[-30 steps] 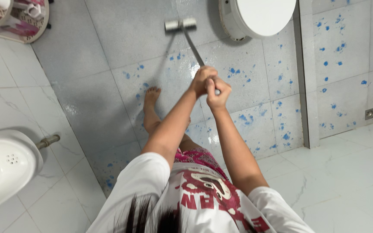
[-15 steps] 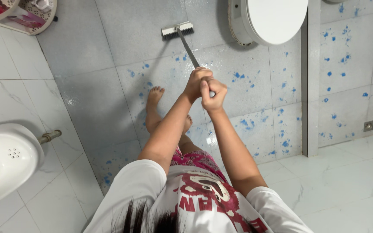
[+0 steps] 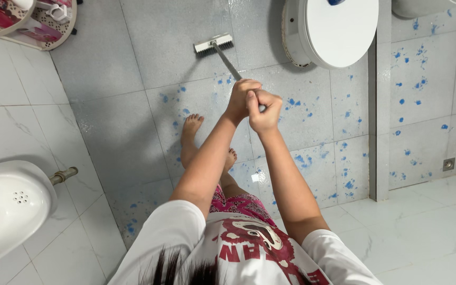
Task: The person sweeps a tiled bathroom floor using a long-handled brush, moving back and forth to gather blue speckled debris. The person navigates around a toilet, urinal, and a small storage rack while sweeping the floor area.
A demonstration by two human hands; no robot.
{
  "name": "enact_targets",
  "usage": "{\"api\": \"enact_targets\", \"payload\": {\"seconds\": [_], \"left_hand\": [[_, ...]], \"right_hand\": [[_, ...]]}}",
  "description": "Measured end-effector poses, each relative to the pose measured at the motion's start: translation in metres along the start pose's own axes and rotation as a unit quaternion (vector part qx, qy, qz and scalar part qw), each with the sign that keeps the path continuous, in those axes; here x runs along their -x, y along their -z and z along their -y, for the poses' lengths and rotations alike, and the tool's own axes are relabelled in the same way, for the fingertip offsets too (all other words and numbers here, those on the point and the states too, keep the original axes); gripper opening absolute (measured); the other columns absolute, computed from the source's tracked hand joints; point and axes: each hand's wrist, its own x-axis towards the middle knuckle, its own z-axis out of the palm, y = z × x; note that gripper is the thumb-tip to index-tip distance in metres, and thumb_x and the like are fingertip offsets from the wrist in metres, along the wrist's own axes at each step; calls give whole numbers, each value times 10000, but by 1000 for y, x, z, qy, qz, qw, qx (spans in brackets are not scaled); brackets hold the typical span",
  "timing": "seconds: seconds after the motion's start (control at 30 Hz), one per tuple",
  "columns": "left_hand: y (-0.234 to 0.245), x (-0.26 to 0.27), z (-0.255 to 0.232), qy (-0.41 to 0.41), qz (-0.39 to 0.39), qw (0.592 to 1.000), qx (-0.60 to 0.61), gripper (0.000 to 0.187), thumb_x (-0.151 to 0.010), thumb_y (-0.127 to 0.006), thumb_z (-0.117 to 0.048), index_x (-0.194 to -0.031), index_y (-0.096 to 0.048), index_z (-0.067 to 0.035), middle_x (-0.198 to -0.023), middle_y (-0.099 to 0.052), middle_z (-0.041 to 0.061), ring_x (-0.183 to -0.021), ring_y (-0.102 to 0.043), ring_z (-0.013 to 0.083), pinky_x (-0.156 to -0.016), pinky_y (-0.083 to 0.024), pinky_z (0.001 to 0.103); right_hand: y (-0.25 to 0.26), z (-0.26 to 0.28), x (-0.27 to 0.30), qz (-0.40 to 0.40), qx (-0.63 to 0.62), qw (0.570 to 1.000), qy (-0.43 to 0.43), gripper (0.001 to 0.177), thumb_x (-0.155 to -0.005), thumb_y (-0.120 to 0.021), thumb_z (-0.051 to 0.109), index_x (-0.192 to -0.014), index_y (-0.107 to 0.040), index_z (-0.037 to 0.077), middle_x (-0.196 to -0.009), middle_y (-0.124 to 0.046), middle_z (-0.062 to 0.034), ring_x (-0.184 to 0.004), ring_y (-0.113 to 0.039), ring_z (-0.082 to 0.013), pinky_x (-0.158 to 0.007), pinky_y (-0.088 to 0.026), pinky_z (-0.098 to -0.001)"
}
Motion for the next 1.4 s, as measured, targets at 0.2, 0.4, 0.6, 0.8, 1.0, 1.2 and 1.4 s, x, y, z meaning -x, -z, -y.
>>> {"api": "enact_targets", "payload": {"seconds": [0.2,0.4,0.6,0.8,1.0,1.2,1.4], "left_hand": [[10,0,23,33,-17,998,52,286,-722,-646,-153,-638,-407,-21,-613,-444,155,-603,-493,363,-601,-436,433],[6,3,28,35,25,997,57,279,-709,-658,-184,-629,-433,-39,-611,-472,136,-623,-537,352,-637,-472,433],[-4,-4,3,39,29,998,39,330,-689,-667,-177,-584,-386,-39,-555,-433,137,-533,-508,324,-539,-430,416],[6,0,23,19,2,999,39,302,-710,-656,-171,-632,-398,-35,-603,-448,135,-596,-512,335,-597,-443,425],[2,-7,25,20,28,998,56,281,-688,-657,-150,-610,-406,-50,-580,-460,125,-553,-510,325,-584,-449,420],[2,-6,-2,32,8,999,41,316,-670,-668,-136,-606,-382,-18,-577,-435,160,-546,-498,351,-548,-424,420],[9,-3,28,6,17,999,44,245,-707,-658,-159,-641,-461,-28,-628,-515,129,-626,-554,340,-615,-465,420]], "right_hand": [[-23,-26,-2,-4,-22,998,55,310,-946,-609,-46,-655,-501,-42,-622,-519,-89,-579,-473,-149,-570,-394,-303],[-19,-36,5,-8,-10,999,53,296,-933,-616,-42,-652,-523,-39,-611,-519,-85,-566,-472,-138,-556,-394,-299],[5,-1,-1,-6,-12,1000,-1,298,-940,-612,-25,-649,-553,-39,-604,-564,-74,-571,-486,-113,-543,-389,-289],[-17,-29,2,-13,-23,999,40,283,-935,-605,-30,-666,-516,-38,-625,-533,-73,-585,-480,-123,-566,-398,-293],[-14,-34,0,-17,-13,999,27,326,-947,-625,-31,-652,-487,-29,-617,-507,-68,-577,-440,-122,-549,-363,-297],[0,-1,-2,-5,-5,1000,3,309,-929,-618,-35,-637,-520,-31,-596,-522,-56,-553,-449,-112,-531,-362,-296],[-21,-33,-1,4,-41,997,67,298,-924,-605,-52,-665,-460,-32,-643,-489,-98,-617,-485,-168,-628,-432,-327]]}}
